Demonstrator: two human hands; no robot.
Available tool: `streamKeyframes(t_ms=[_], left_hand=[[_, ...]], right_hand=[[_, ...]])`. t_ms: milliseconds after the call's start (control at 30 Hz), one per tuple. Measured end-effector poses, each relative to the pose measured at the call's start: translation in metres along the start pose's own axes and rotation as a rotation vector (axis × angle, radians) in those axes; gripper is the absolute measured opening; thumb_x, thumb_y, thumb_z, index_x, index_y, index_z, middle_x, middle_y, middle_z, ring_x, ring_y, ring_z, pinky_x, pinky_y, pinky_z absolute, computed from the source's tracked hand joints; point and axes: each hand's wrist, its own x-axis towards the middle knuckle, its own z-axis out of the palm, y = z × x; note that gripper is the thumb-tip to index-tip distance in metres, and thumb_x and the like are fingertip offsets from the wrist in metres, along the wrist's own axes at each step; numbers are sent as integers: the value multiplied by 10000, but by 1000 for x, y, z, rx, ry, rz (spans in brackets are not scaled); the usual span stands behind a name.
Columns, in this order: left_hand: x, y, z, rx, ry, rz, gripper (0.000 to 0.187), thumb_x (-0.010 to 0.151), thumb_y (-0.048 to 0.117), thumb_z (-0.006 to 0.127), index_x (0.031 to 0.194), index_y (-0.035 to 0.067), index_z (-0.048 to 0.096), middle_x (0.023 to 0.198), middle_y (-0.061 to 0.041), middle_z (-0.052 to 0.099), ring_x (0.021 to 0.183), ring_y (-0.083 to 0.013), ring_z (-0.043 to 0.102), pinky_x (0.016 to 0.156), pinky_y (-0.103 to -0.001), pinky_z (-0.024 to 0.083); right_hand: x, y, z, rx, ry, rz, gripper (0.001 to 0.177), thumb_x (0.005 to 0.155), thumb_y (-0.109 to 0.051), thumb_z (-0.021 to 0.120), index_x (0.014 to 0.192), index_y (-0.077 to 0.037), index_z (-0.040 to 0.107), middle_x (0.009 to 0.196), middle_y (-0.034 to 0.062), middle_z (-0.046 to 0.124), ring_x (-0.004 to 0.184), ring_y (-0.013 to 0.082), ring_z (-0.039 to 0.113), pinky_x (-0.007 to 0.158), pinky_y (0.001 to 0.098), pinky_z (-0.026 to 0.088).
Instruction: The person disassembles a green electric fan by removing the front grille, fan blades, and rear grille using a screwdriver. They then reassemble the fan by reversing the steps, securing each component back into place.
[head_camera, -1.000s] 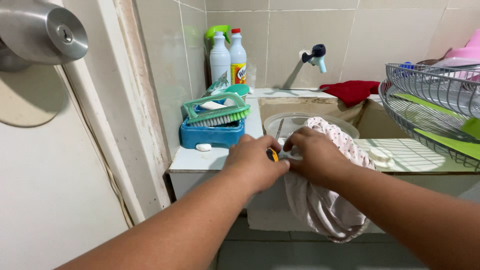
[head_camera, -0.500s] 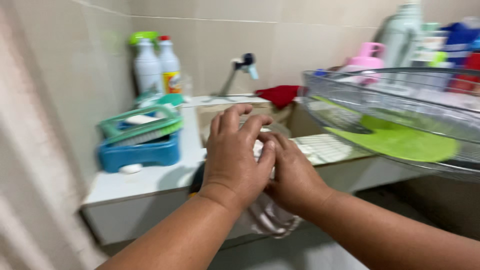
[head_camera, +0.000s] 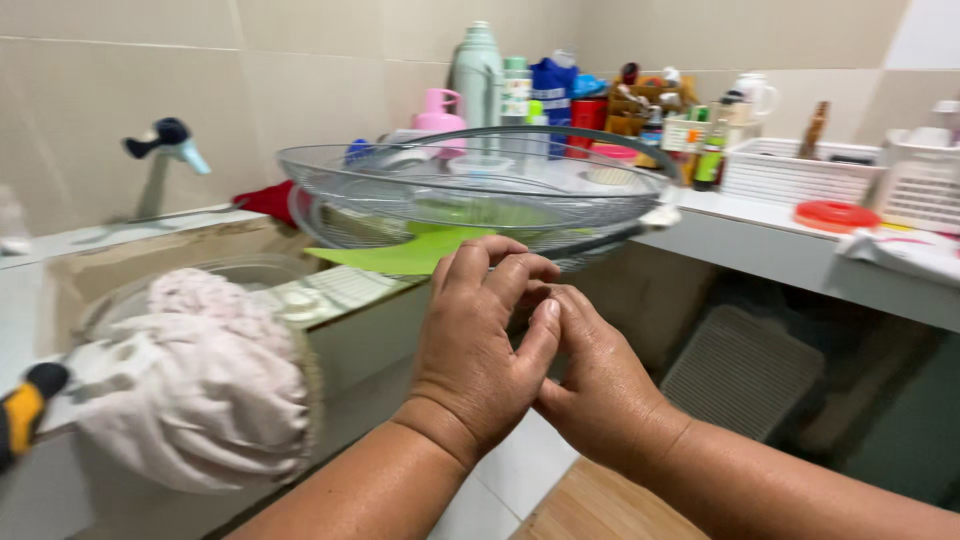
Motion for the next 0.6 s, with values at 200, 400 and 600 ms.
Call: streamKeyframes(t_ms=[200,400,600], left_hand=[[-13,70,83,-87,-78,-200,218,819,155,708,1037,149,713,1140,-64,624,1148,-296,566,989,-415,478],[-27,150,181,-256,-181,-276,262,808,184,734,1068,164,709,1153,-84,593,1159,-314,535,985,-434,455],[-18,200,234,-351,-272,-247,299,803,197,734,1100,170,706,1177,-94,590,1170,-318,542,994,-434,458]], right_hand=[[-68,31,-102,-205,65,154,575,814,-201,748,1350,-152,545,1247,38,642,1044,170,691,863,336,564],[-142,63,-211,-349,213,306,573,802,-221,760,1337,-175,562,1250,34,657,999,178,667,782,337,577],[-185,62,-277,-409,425,433,559,793,-203,757,1321,-146,583,1201,45,685,942,168,673,749,326,582]])
